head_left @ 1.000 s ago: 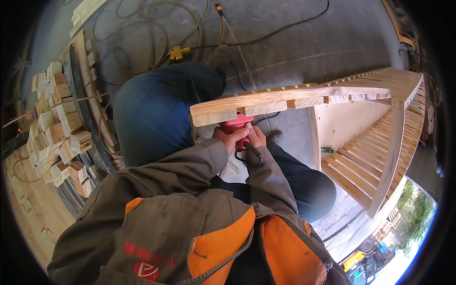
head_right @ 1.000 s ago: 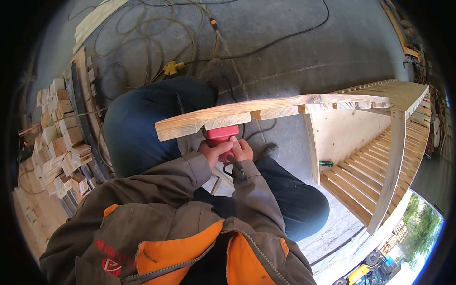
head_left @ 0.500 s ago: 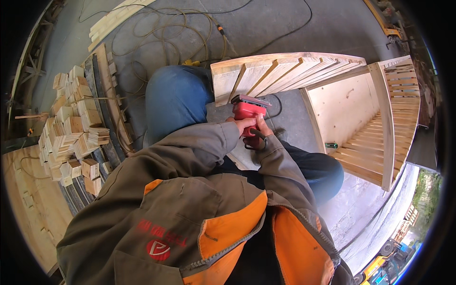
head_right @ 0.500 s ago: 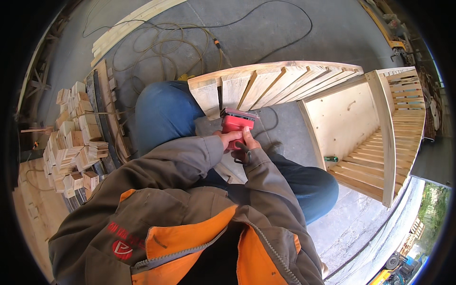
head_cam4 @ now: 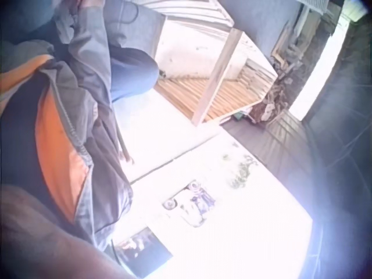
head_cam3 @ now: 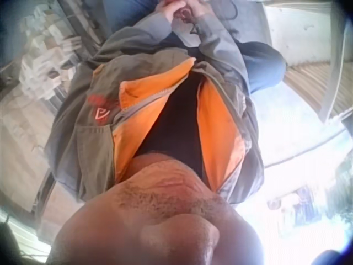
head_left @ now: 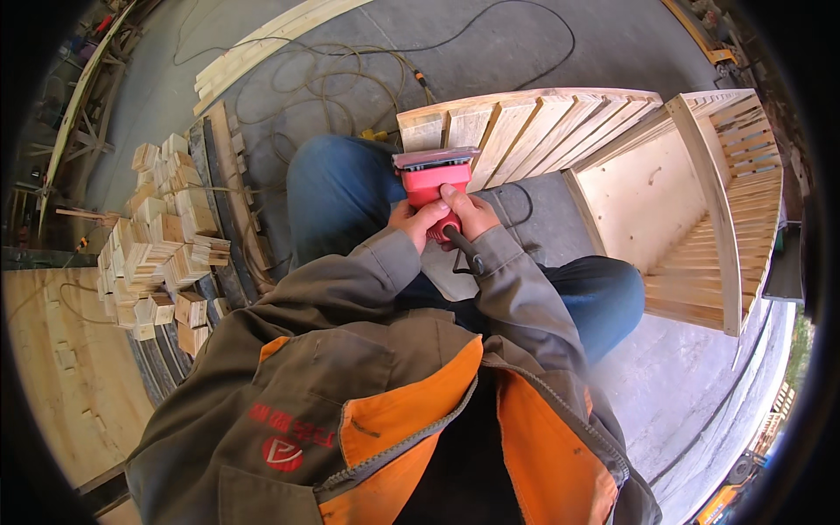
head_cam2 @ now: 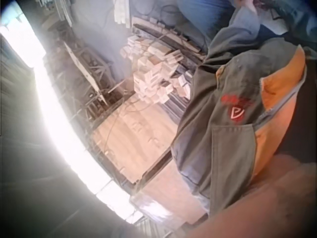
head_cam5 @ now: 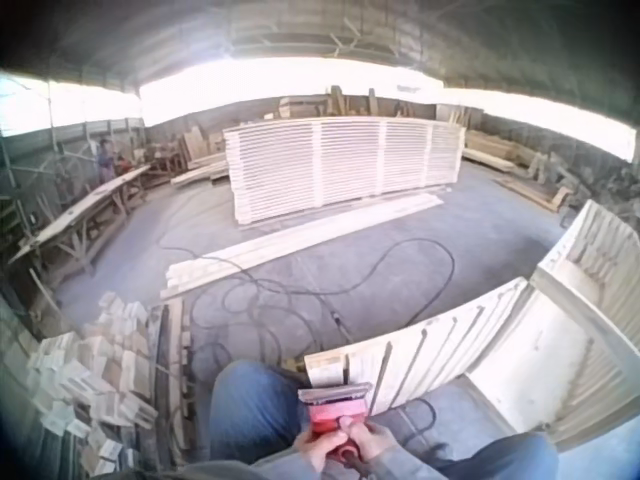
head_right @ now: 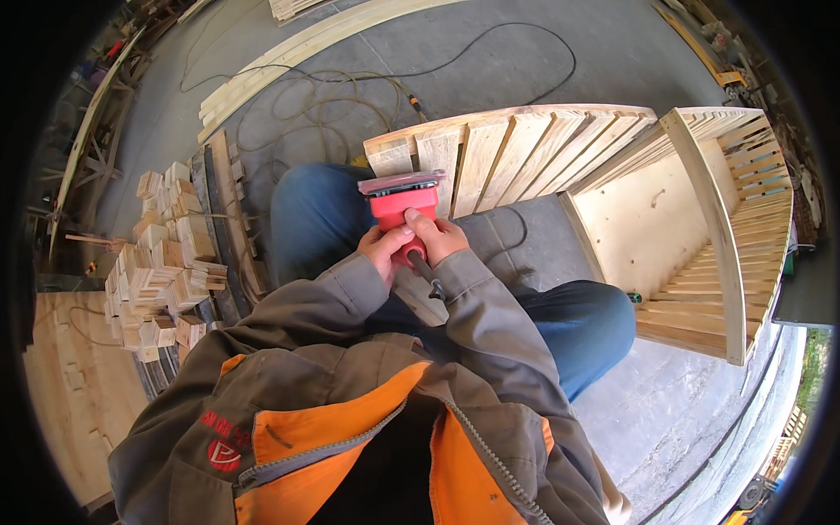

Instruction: The person uses a red electric sander to smooth the surface of a curved wooden structure. They then use a green utility knife to trim or clean the edges of the wooden slats.

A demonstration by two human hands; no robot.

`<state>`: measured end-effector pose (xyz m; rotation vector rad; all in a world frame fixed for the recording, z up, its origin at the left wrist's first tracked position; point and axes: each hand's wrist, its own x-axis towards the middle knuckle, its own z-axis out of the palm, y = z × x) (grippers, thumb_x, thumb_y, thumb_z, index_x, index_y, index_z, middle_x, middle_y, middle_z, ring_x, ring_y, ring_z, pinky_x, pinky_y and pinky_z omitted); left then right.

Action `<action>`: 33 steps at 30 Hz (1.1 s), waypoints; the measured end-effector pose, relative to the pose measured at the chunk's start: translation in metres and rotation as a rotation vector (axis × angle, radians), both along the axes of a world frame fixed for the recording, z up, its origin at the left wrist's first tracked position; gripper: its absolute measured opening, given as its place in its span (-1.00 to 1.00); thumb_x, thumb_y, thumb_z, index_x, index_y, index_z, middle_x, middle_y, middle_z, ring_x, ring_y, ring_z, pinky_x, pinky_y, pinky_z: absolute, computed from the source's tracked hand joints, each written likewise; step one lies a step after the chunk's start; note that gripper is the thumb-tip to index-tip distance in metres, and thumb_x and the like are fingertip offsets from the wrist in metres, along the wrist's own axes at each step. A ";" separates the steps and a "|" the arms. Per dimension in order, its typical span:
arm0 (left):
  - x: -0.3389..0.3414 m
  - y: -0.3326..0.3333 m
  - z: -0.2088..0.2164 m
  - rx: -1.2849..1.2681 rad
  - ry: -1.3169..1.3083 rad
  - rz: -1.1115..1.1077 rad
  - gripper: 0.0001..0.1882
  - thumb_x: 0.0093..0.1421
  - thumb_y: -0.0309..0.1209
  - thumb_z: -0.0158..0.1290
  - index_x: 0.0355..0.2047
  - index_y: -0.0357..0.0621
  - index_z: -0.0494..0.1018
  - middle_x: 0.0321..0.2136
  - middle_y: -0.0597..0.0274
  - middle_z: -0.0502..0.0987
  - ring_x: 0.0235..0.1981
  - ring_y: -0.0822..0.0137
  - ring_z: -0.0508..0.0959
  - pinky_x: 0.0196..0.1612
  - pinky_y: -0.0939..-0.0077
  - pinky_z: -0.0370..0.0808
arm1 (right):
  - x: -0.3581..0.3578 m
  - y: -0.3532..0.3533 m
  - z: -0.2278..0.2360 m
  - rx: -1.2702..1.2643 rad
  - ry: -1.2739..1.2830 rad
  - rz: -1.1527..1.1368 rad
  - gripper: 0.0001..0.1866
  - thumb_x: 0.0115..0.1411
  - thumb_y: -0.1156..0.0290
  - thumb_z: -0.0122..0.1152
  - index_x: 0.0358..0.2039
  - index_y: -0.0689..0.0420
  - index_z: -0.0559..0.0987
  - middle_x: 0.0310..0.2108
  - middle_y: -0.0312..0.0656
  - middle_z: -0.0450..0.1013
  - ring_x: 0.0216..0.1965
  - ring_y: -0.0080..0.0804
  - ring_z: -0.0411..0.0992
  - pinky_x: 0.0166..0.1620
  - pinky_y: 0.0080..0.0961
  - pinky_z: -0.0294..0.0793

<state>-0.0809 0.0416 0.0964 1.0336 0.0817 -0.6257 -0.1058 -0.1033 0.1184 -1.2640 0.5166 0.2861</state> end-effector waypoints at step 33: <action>0.045 -0.019 -0.103 0.208 0.525 -0.140 -0.64 0.32 -0.20 0.10 0.08 0.01 0.46 -0.08 0.25 0.59 -0.10 0.33 0.59 0.00 0.24 0.52 | 0.028 -0.031 -0.140 0.054 0.300 0.005 -0.26 0.13 -0.23 0.34 -0.23 0.38 0.57 -0.47 -0.06 0.53 -0.62 -0.30 0.51 -0.58 -0.36 0.55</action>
